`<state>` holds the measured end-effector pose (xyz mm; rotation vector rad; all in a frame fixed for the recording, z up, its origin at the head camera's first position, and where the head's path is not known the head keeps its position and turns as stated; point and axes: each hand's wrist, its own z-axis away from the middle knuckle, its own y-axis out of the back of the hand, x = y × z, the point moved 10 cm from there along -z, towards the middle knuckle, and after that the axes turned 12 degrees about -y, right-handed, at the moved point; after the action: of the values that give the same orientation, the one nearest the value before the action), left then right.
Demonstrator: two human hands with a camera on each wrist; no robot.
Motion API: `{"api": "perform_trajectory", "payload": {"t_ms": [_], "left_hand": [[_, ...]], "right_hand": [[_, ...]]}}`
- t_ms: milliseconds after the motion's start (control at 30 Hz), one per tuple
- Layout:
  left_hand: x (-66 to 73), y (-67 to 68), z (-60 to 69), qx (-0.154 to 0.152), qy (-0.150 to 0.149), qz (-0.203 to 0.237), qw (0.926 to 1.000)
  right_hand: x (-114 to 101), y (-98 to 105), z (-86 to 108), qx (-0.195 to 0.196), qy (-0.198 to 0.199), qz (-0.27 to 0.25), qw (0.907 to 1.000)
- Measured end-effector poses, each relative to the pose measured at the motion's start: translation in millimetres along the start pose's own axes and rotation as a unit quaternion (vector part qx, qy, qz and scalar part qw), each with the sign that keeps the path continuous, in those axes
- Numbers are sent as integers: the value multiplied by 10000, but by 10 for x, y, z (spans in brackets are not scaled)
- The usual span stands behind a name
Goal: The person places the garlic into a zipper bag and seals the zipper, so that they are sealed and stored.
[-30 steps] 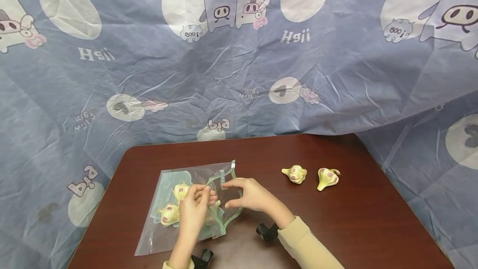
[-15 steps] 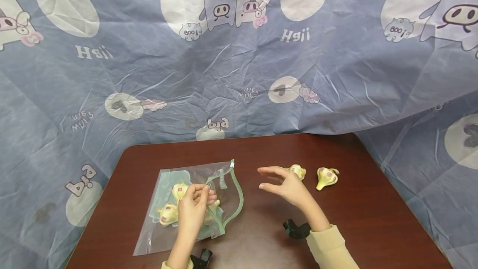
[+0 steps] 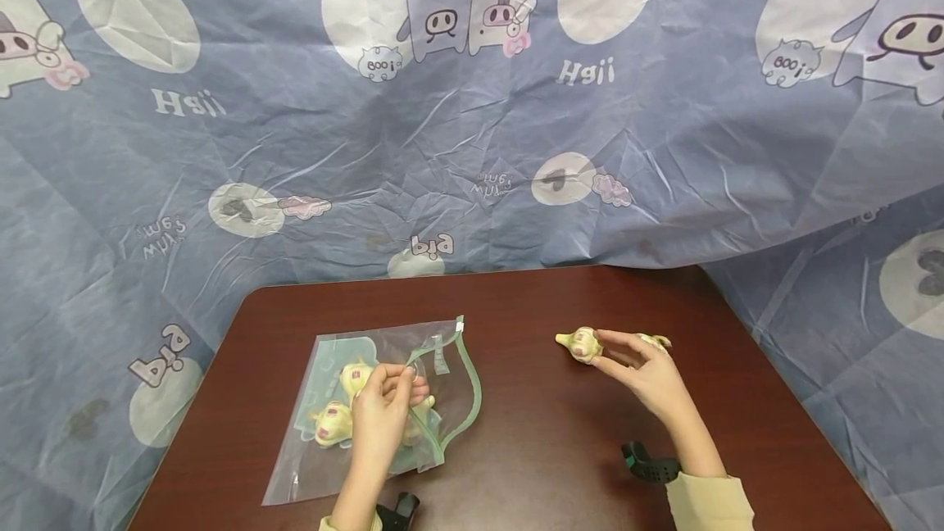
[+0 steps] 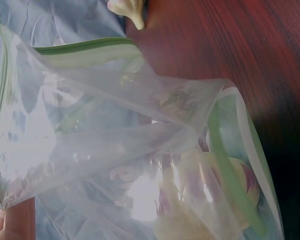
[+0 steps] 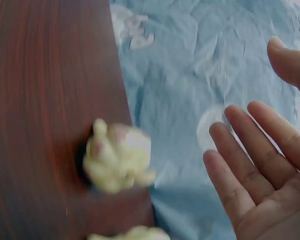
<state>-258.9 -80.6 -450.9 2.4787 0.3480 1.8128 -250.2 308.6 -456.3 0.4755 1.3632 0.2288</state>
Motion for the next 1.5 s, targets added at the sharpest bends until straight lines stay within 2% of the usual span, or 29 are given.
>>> {"api": "perform_trajectory", "payload": {"t_ms": [100,167,367,500,600,733,867,1300,1500], "left_hand": [[-6,0,0,13,32,17,10000],[-6,-1,0,9,39,18,10000],[4,-8,5,-42,-46,-67,10000],[0,0,4,-25,28,-63,10000],[-9,12,1,4,119,-36,9999],[-6,17,0,15,104,-54,9999],[-7,16,-4,16,79,-57,10000],[-29,15,-9,-1,142,-113,9998],[-18,5,-1,-41,103,-72,9999]], "right_hand": [[128,214,-8,517,-113,505,9973],[245,350,-24,796,-342,721,9936],[613,633,-114,1247,-894,774,9851],[812,681,-185,1237,-1105,952,9815],[939,665,-248,1073,-1295,1000,9807],[1053,628,-332,853,-1471,1071,9796],[1131,597,-414,808,-1518,1105,9789],[1213,460,-609,681,-1691,1341,9741],[1200,435,-636,830,-1634,1268,9749]]}}
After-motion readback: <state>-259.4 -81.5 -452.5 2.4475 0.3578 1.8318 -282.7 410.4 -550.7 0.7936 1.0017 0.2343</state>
